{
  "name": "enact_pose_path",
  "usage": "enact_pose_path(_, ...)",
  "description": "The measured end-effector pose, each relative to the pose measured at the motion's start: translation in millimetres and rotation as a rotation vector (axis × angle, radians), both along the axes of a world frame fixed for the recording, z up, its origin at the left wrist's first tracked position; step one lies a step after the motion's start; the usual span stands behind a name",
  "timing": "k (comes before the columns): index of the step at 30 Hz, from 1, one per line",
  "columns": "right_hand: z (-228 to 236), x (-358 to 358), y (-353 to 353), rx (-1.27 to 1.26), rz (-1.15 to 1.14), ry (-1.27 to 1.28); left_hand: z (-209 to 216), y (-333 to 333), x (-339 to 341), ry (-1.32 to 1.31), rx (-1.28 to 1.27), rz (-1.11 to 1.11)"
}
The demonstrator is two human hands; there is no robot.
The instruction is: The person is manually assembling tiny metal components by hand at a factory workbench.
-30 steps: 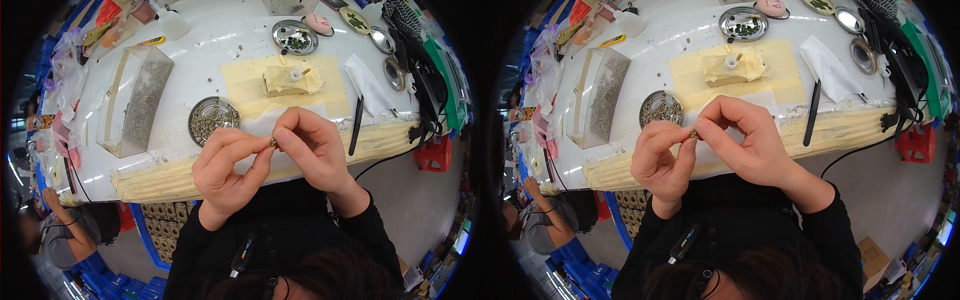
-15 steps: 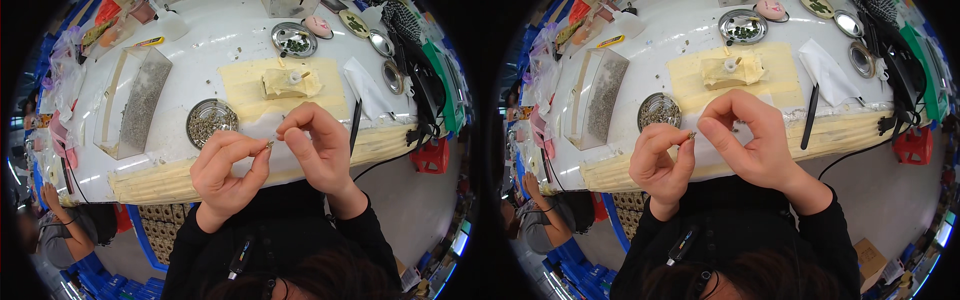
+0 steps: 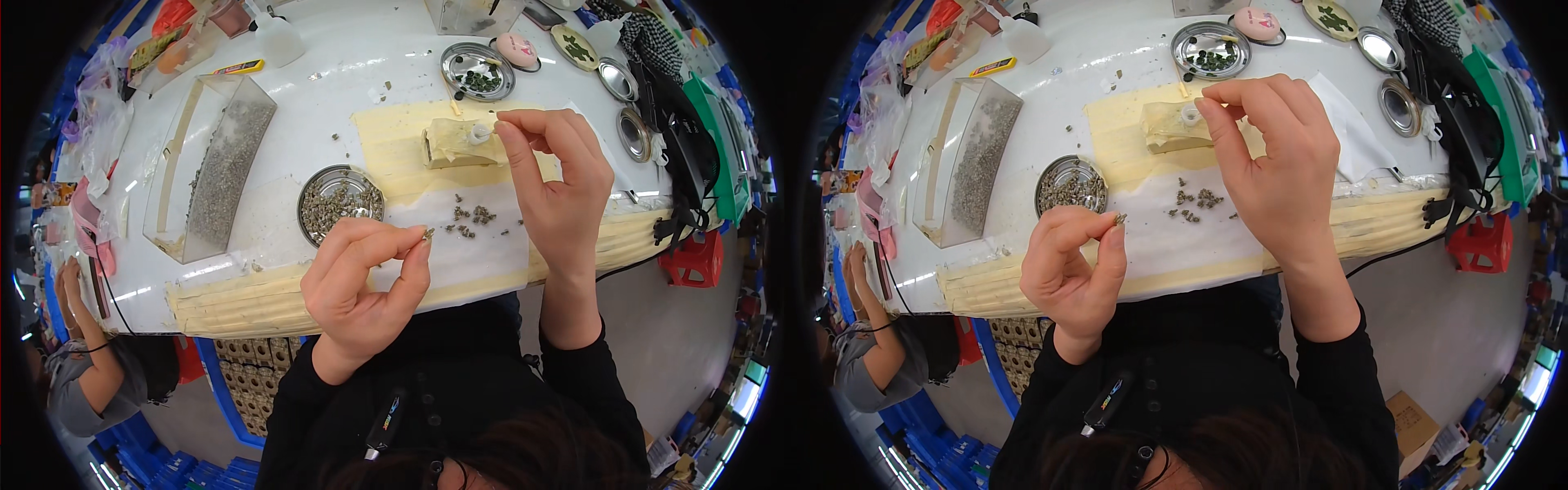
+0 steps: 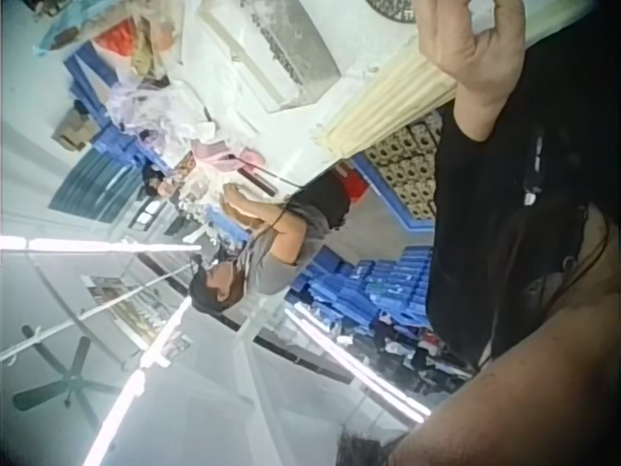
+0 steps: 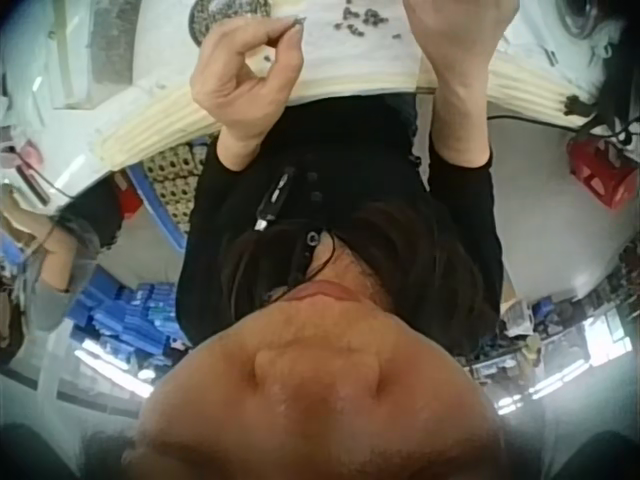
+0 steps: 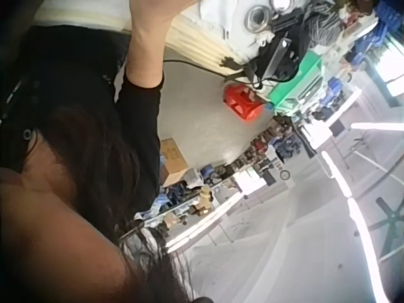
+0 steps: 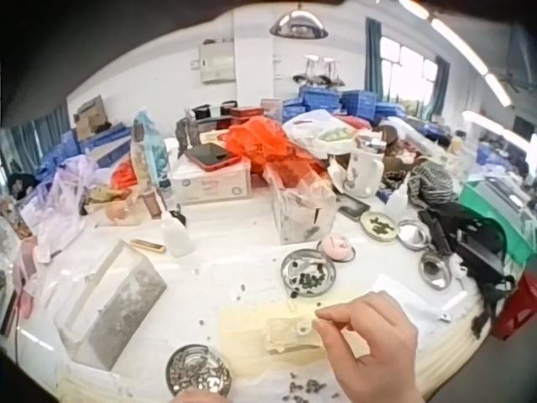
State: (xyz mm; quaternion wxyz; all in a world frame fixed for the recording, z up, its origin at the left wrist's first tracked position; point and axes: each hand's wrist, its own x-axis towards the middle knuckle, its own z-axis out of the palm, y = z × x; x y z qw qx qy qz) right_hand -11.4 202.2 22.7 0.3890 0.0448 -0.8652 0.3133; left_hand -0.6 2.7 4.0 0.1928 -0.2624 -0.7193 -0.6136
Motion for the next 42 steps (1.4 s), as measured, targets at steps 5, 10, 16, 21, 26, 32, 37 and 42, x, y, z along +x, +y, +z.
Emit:
enact_pose_path(5,14.1,15.9,-8.8,-0.015,-0.03,0.189,-0.3,-0.5,-1.6,0.039,-0.024,0.0)
enact_pose_path(10,9.2,31.0,-18.8,-0.477,0.373,-0.02,0.3,-0.8,-1.1,0.034,-0.027,-0.002)
enact_pose_path(16,-1.1,34.7,-37.1,-0.802,0.662,-0.131,-1.1,0.1,-1.3,0.025,-0.034,-0.012)
enact_pose_path(21,-3.0,34.9,-38.5,-0.798,0.678,-0.142,-1.7,-1.4,-0.8,0.019,-0.035,-0.011)
enact_pose_path(26,-4.2,35.3,-38.6,-0.786,0.675,-0.132,-3.5,-1.3,-1.5,0.036,-0.037,-0.012)
enact_pose_path(32,-5.5,35.7,-38.4,-0.787,0.673,-0.132,-3.1,-1.1,-1.0,0.044,-0.046,-0.005)
enact_pose_path(37,-6.0,35.9,-38.5,-0.782,0.662,-0.128,-2.6,-0.6,-1.0,0.052,-0.053,-0.002)
enact_pose_path(42,-6.4,35.9,-37.5,-0.757,0.66,-0.128,-2.9,-0.4,-0.8,0.049,-0.048,-0.003)
